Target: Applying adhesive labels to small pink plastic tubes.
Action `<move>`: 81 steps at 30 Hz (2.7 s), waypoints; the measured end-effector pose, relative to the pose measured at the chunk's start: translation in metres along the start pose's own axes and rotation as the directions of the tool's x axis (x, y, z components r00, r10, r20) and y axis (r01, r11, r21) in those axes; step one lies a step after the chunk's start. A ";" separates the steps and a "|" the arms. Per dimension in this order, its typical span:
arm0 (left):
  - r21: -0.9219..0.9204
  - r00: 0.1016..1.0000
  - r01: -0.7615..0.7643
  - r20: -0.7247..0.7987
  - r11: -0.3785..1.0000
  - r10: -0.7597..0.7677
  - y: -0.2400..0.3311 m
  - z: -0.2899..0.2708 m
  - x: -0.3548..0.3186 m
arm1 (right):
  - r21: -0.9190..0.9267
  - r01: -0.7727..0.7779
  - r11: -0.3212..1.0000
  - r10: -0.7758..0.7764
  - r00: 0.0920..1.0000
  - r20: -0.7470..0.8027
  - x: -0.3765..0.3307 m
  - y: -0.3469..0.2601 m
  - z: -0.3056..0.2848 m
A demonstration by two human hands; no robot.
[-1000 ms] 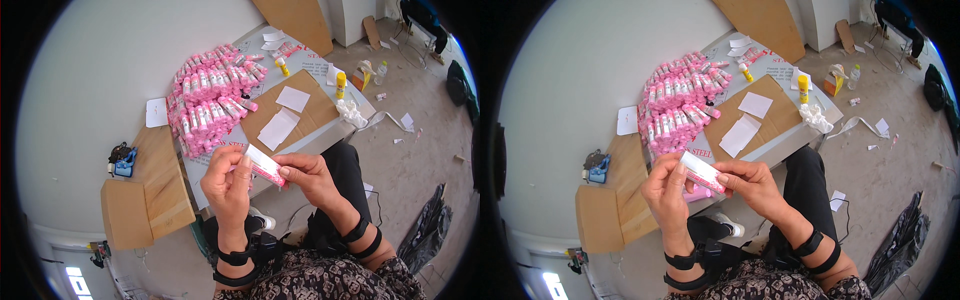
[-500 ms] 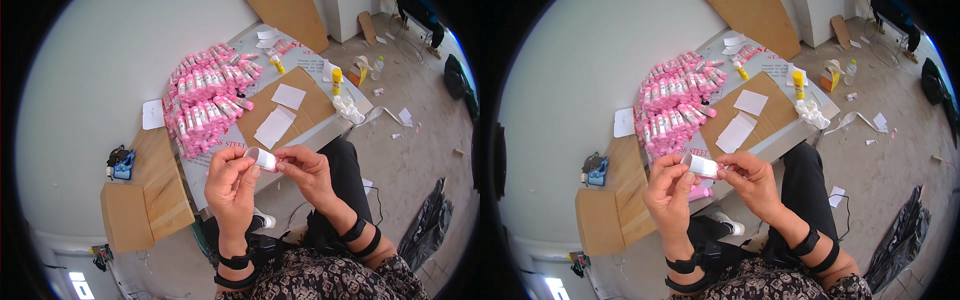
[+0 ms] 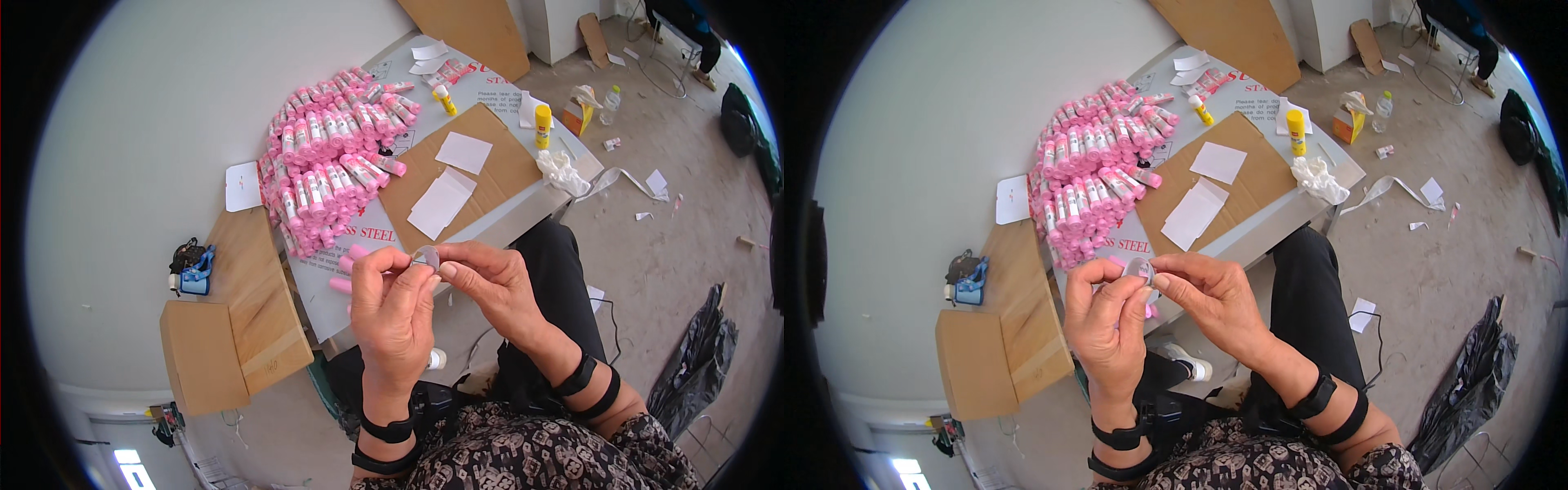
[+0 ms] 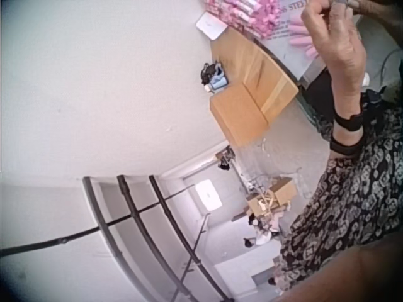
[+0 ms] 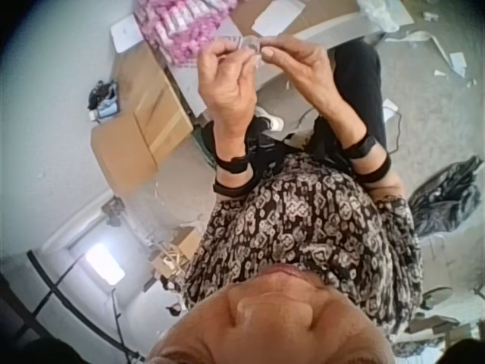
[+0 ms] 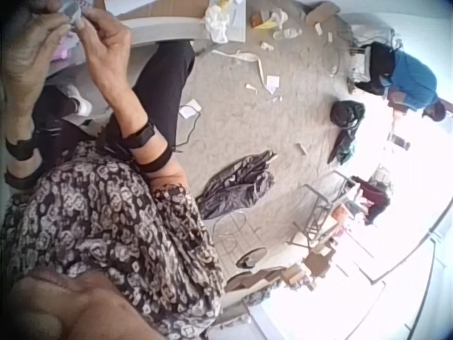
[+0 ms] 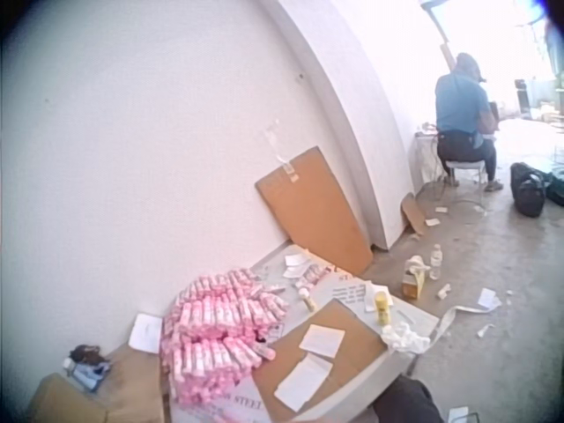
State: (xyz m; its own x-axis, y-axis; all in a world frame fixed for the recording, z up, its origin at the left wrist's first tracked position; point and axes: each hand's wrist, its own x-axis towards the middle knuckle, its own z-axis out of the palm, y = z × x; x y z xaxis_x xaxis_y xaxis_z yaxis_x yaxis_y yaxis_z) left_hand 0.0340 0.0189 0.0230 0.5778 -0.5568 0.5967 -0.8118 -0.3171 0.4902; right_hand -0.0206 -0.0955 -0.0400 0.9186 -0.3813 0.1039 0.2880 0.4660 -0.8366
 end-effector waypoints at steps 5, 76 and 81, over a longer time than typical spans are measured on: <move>0.018 1.000 -0.029 -0.001 0.999 0.029 -0.001 0.004 0.000 | -0.038 -0.031 0.999 0.031 1.000 0.000 0.001 0.000 -0.002; -0.553 0.819 0.572 0.418 0.605 -0.393 -0.036 -0.010 -0.010 | -0.041 -0.091 0.995 0.099 0.955 0.279 0.017 0.002 -0.027; -0.553 0.829 0.558 0.337 0.619 -0.446 -0.040 -0.007 -0.014 | -0.029 -0.136 0.990 0.138 0.948 0.287 0.015 -0.003 -0.026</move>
State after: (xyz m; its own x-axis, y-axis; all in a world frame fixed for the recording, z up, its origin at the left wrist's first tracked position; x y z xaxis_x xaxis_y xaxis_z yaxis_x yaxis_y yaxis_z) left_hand 0.0587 0.0447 -0.0007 0.8129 -0.5791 0.0621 -0.1342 -0.0825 0.9875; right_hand -0.0149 -0.1236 -0.0496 0.9882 -0.0679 0.1371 0.1527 0.4900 -0.8583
